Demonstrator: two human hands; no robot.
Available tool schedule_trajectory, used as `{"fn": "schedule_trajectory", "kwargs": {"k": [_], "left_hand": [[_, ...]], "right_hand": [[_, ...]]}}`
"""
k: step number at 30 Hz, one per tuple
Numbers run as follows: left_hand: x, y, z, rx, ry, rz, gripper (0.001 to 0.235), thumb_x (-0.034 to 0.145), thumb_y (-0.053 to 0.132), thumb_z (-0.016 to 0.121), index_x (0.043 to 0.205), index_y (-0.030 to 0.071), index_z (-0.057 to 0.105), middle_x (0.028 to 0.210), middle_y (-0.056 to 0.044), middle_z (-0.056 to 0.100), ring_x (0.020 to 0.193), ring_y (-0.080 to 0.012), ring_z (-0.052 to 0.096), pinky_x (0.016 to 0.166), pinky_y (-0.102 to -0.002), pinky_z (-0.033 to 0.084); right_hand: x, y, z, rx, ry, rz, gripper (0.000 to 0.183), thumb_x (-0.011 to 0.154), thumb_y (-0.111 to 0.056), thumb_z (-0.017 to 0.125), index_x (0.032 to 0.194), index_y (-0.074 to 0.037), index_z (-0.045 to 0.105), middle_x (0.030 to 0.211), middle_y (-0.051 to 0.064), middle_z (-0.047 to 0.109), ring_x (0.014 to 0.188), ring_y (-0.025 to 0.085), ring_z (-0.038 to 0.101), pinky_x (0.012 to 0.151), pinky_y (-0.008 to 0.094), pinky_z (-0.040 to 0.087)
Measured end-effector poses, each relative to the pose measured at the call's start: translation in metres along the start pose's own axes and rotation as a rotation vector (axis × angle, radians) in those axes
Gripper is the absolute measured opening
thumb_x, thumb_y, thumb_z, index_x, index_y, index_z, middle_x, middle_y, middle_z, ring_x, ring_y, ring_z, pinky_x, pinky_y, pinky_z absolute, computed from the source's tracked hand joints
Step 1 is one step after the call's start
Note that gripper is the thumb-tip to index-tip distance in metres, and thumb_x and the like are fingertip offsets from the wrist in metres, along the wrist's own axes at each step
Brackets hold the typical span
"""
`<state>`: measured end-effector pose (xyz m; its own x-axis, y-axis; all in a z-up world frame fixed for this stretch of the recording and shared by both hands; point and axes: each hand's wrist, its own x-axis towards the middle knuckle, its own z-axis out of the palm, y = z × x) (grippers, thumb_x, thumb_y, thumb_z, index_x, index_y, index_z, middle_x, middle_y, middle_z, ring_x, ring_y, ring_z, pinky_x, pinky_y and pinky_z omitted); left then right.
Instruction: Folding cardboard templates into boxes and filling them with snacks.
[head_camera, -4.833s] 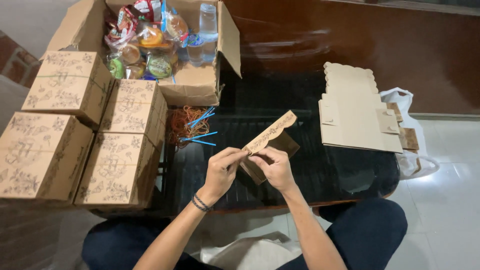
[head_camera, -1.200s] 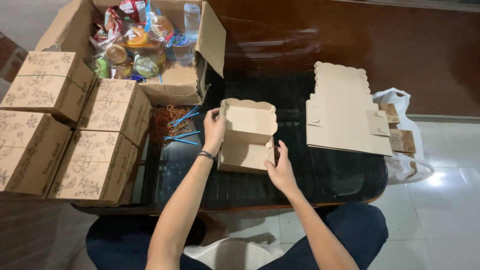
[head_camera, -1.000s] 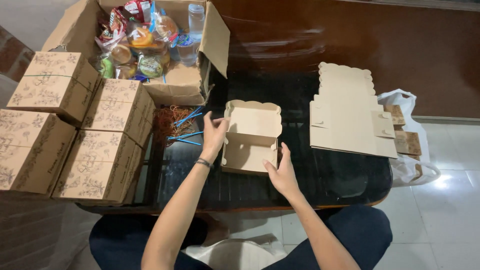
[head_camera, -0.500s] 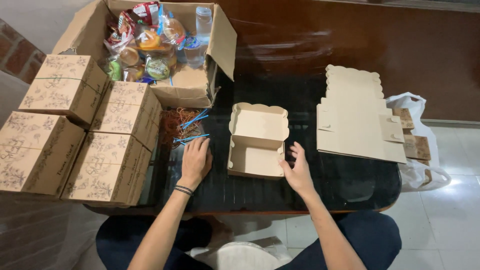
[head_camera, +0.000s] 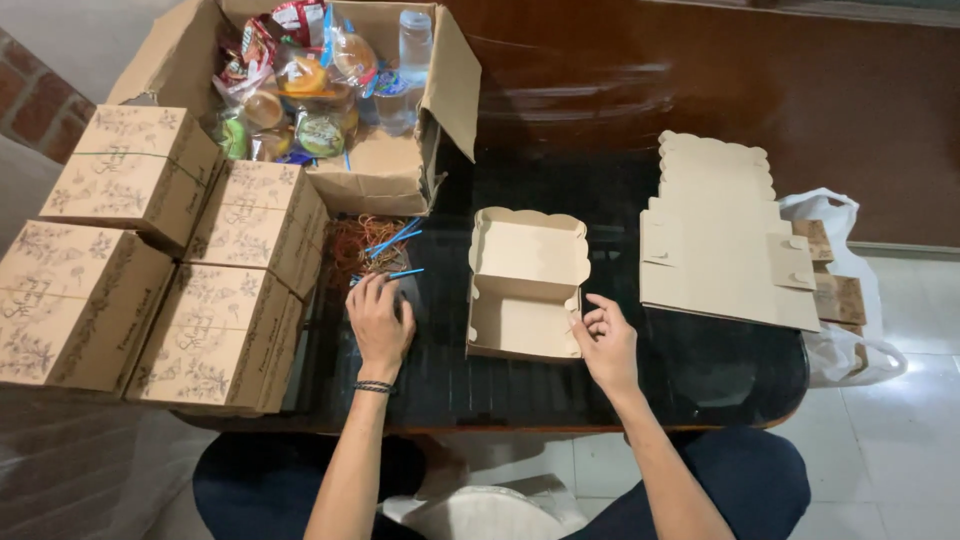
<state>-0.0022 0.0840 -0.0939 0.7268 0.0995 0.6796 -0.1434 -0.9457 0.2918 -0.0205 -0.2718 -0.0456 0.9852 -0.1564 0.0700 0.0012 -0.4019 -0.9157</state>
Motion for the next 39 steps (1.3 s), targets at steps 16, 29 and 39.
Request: {"fn": "schedule_trajectory", "kwargs": {"k": [16, 29, 39], "left_hand": [[-0.008, 0.034, -0.018, -0.26, -0.135, 0.346, 0.058, 0.082, 0.015, 0.068, 0.137, 0.001, 0.059, 0.127, -0.02, 0.063, 0.125, -0.0376, 0.059, 0.108, -0.052, 0.042], [0.052, 0.016, -0.03, -0.365, -0.117, 0.257, 0.038, 0.077, -0.001, 0.069, 0.114, 0.009, 0.072, 0.117, -0.011, 0.069, 0.113, -0.0317, 0.066, 0.097, -0.045, 0.051], [0.213, -0.094, 0.089, 0.108, -0.167, 0.032, 0.014, 0.088, 0.017, 0.066, 0.102, 0.016, 0.07, 0.108, -0.004, 0.06, 0.102, -0.0282, 0.063, 0.082, -0.043, 0.051]], "right_hand": [[0.001, -0.005, -0.011, -0.039, -0.041, -0.014, 0.033, 0.099, -0.023, 0.07, 0.123, -0.001, 0.067, 0.089, 0.015, 0.076, 0.073, 0.022, 0.072, 0.064, 0.034, 0.059], [0.011, 0.006, -0.024, -0.09, -0.039, 0.096, 0.027, 0.103, -0.022, 0.059, 0.117, -0.003, 0.073, 0.085, 0.018, 0.074, 0.075, 0.027, 0.071, 0.071, 0.04, 0.059], [0.05, 0.044, 0.001, -0.339, 0.228, -0.101, 0.022, 0.093, 0.003, 0.062, 0.111, -0.001, 0.074, 0.091, 0.021, 0.076, 0.082, 0.037, 0.073, 0.071, 0.042, 0.06]]}}
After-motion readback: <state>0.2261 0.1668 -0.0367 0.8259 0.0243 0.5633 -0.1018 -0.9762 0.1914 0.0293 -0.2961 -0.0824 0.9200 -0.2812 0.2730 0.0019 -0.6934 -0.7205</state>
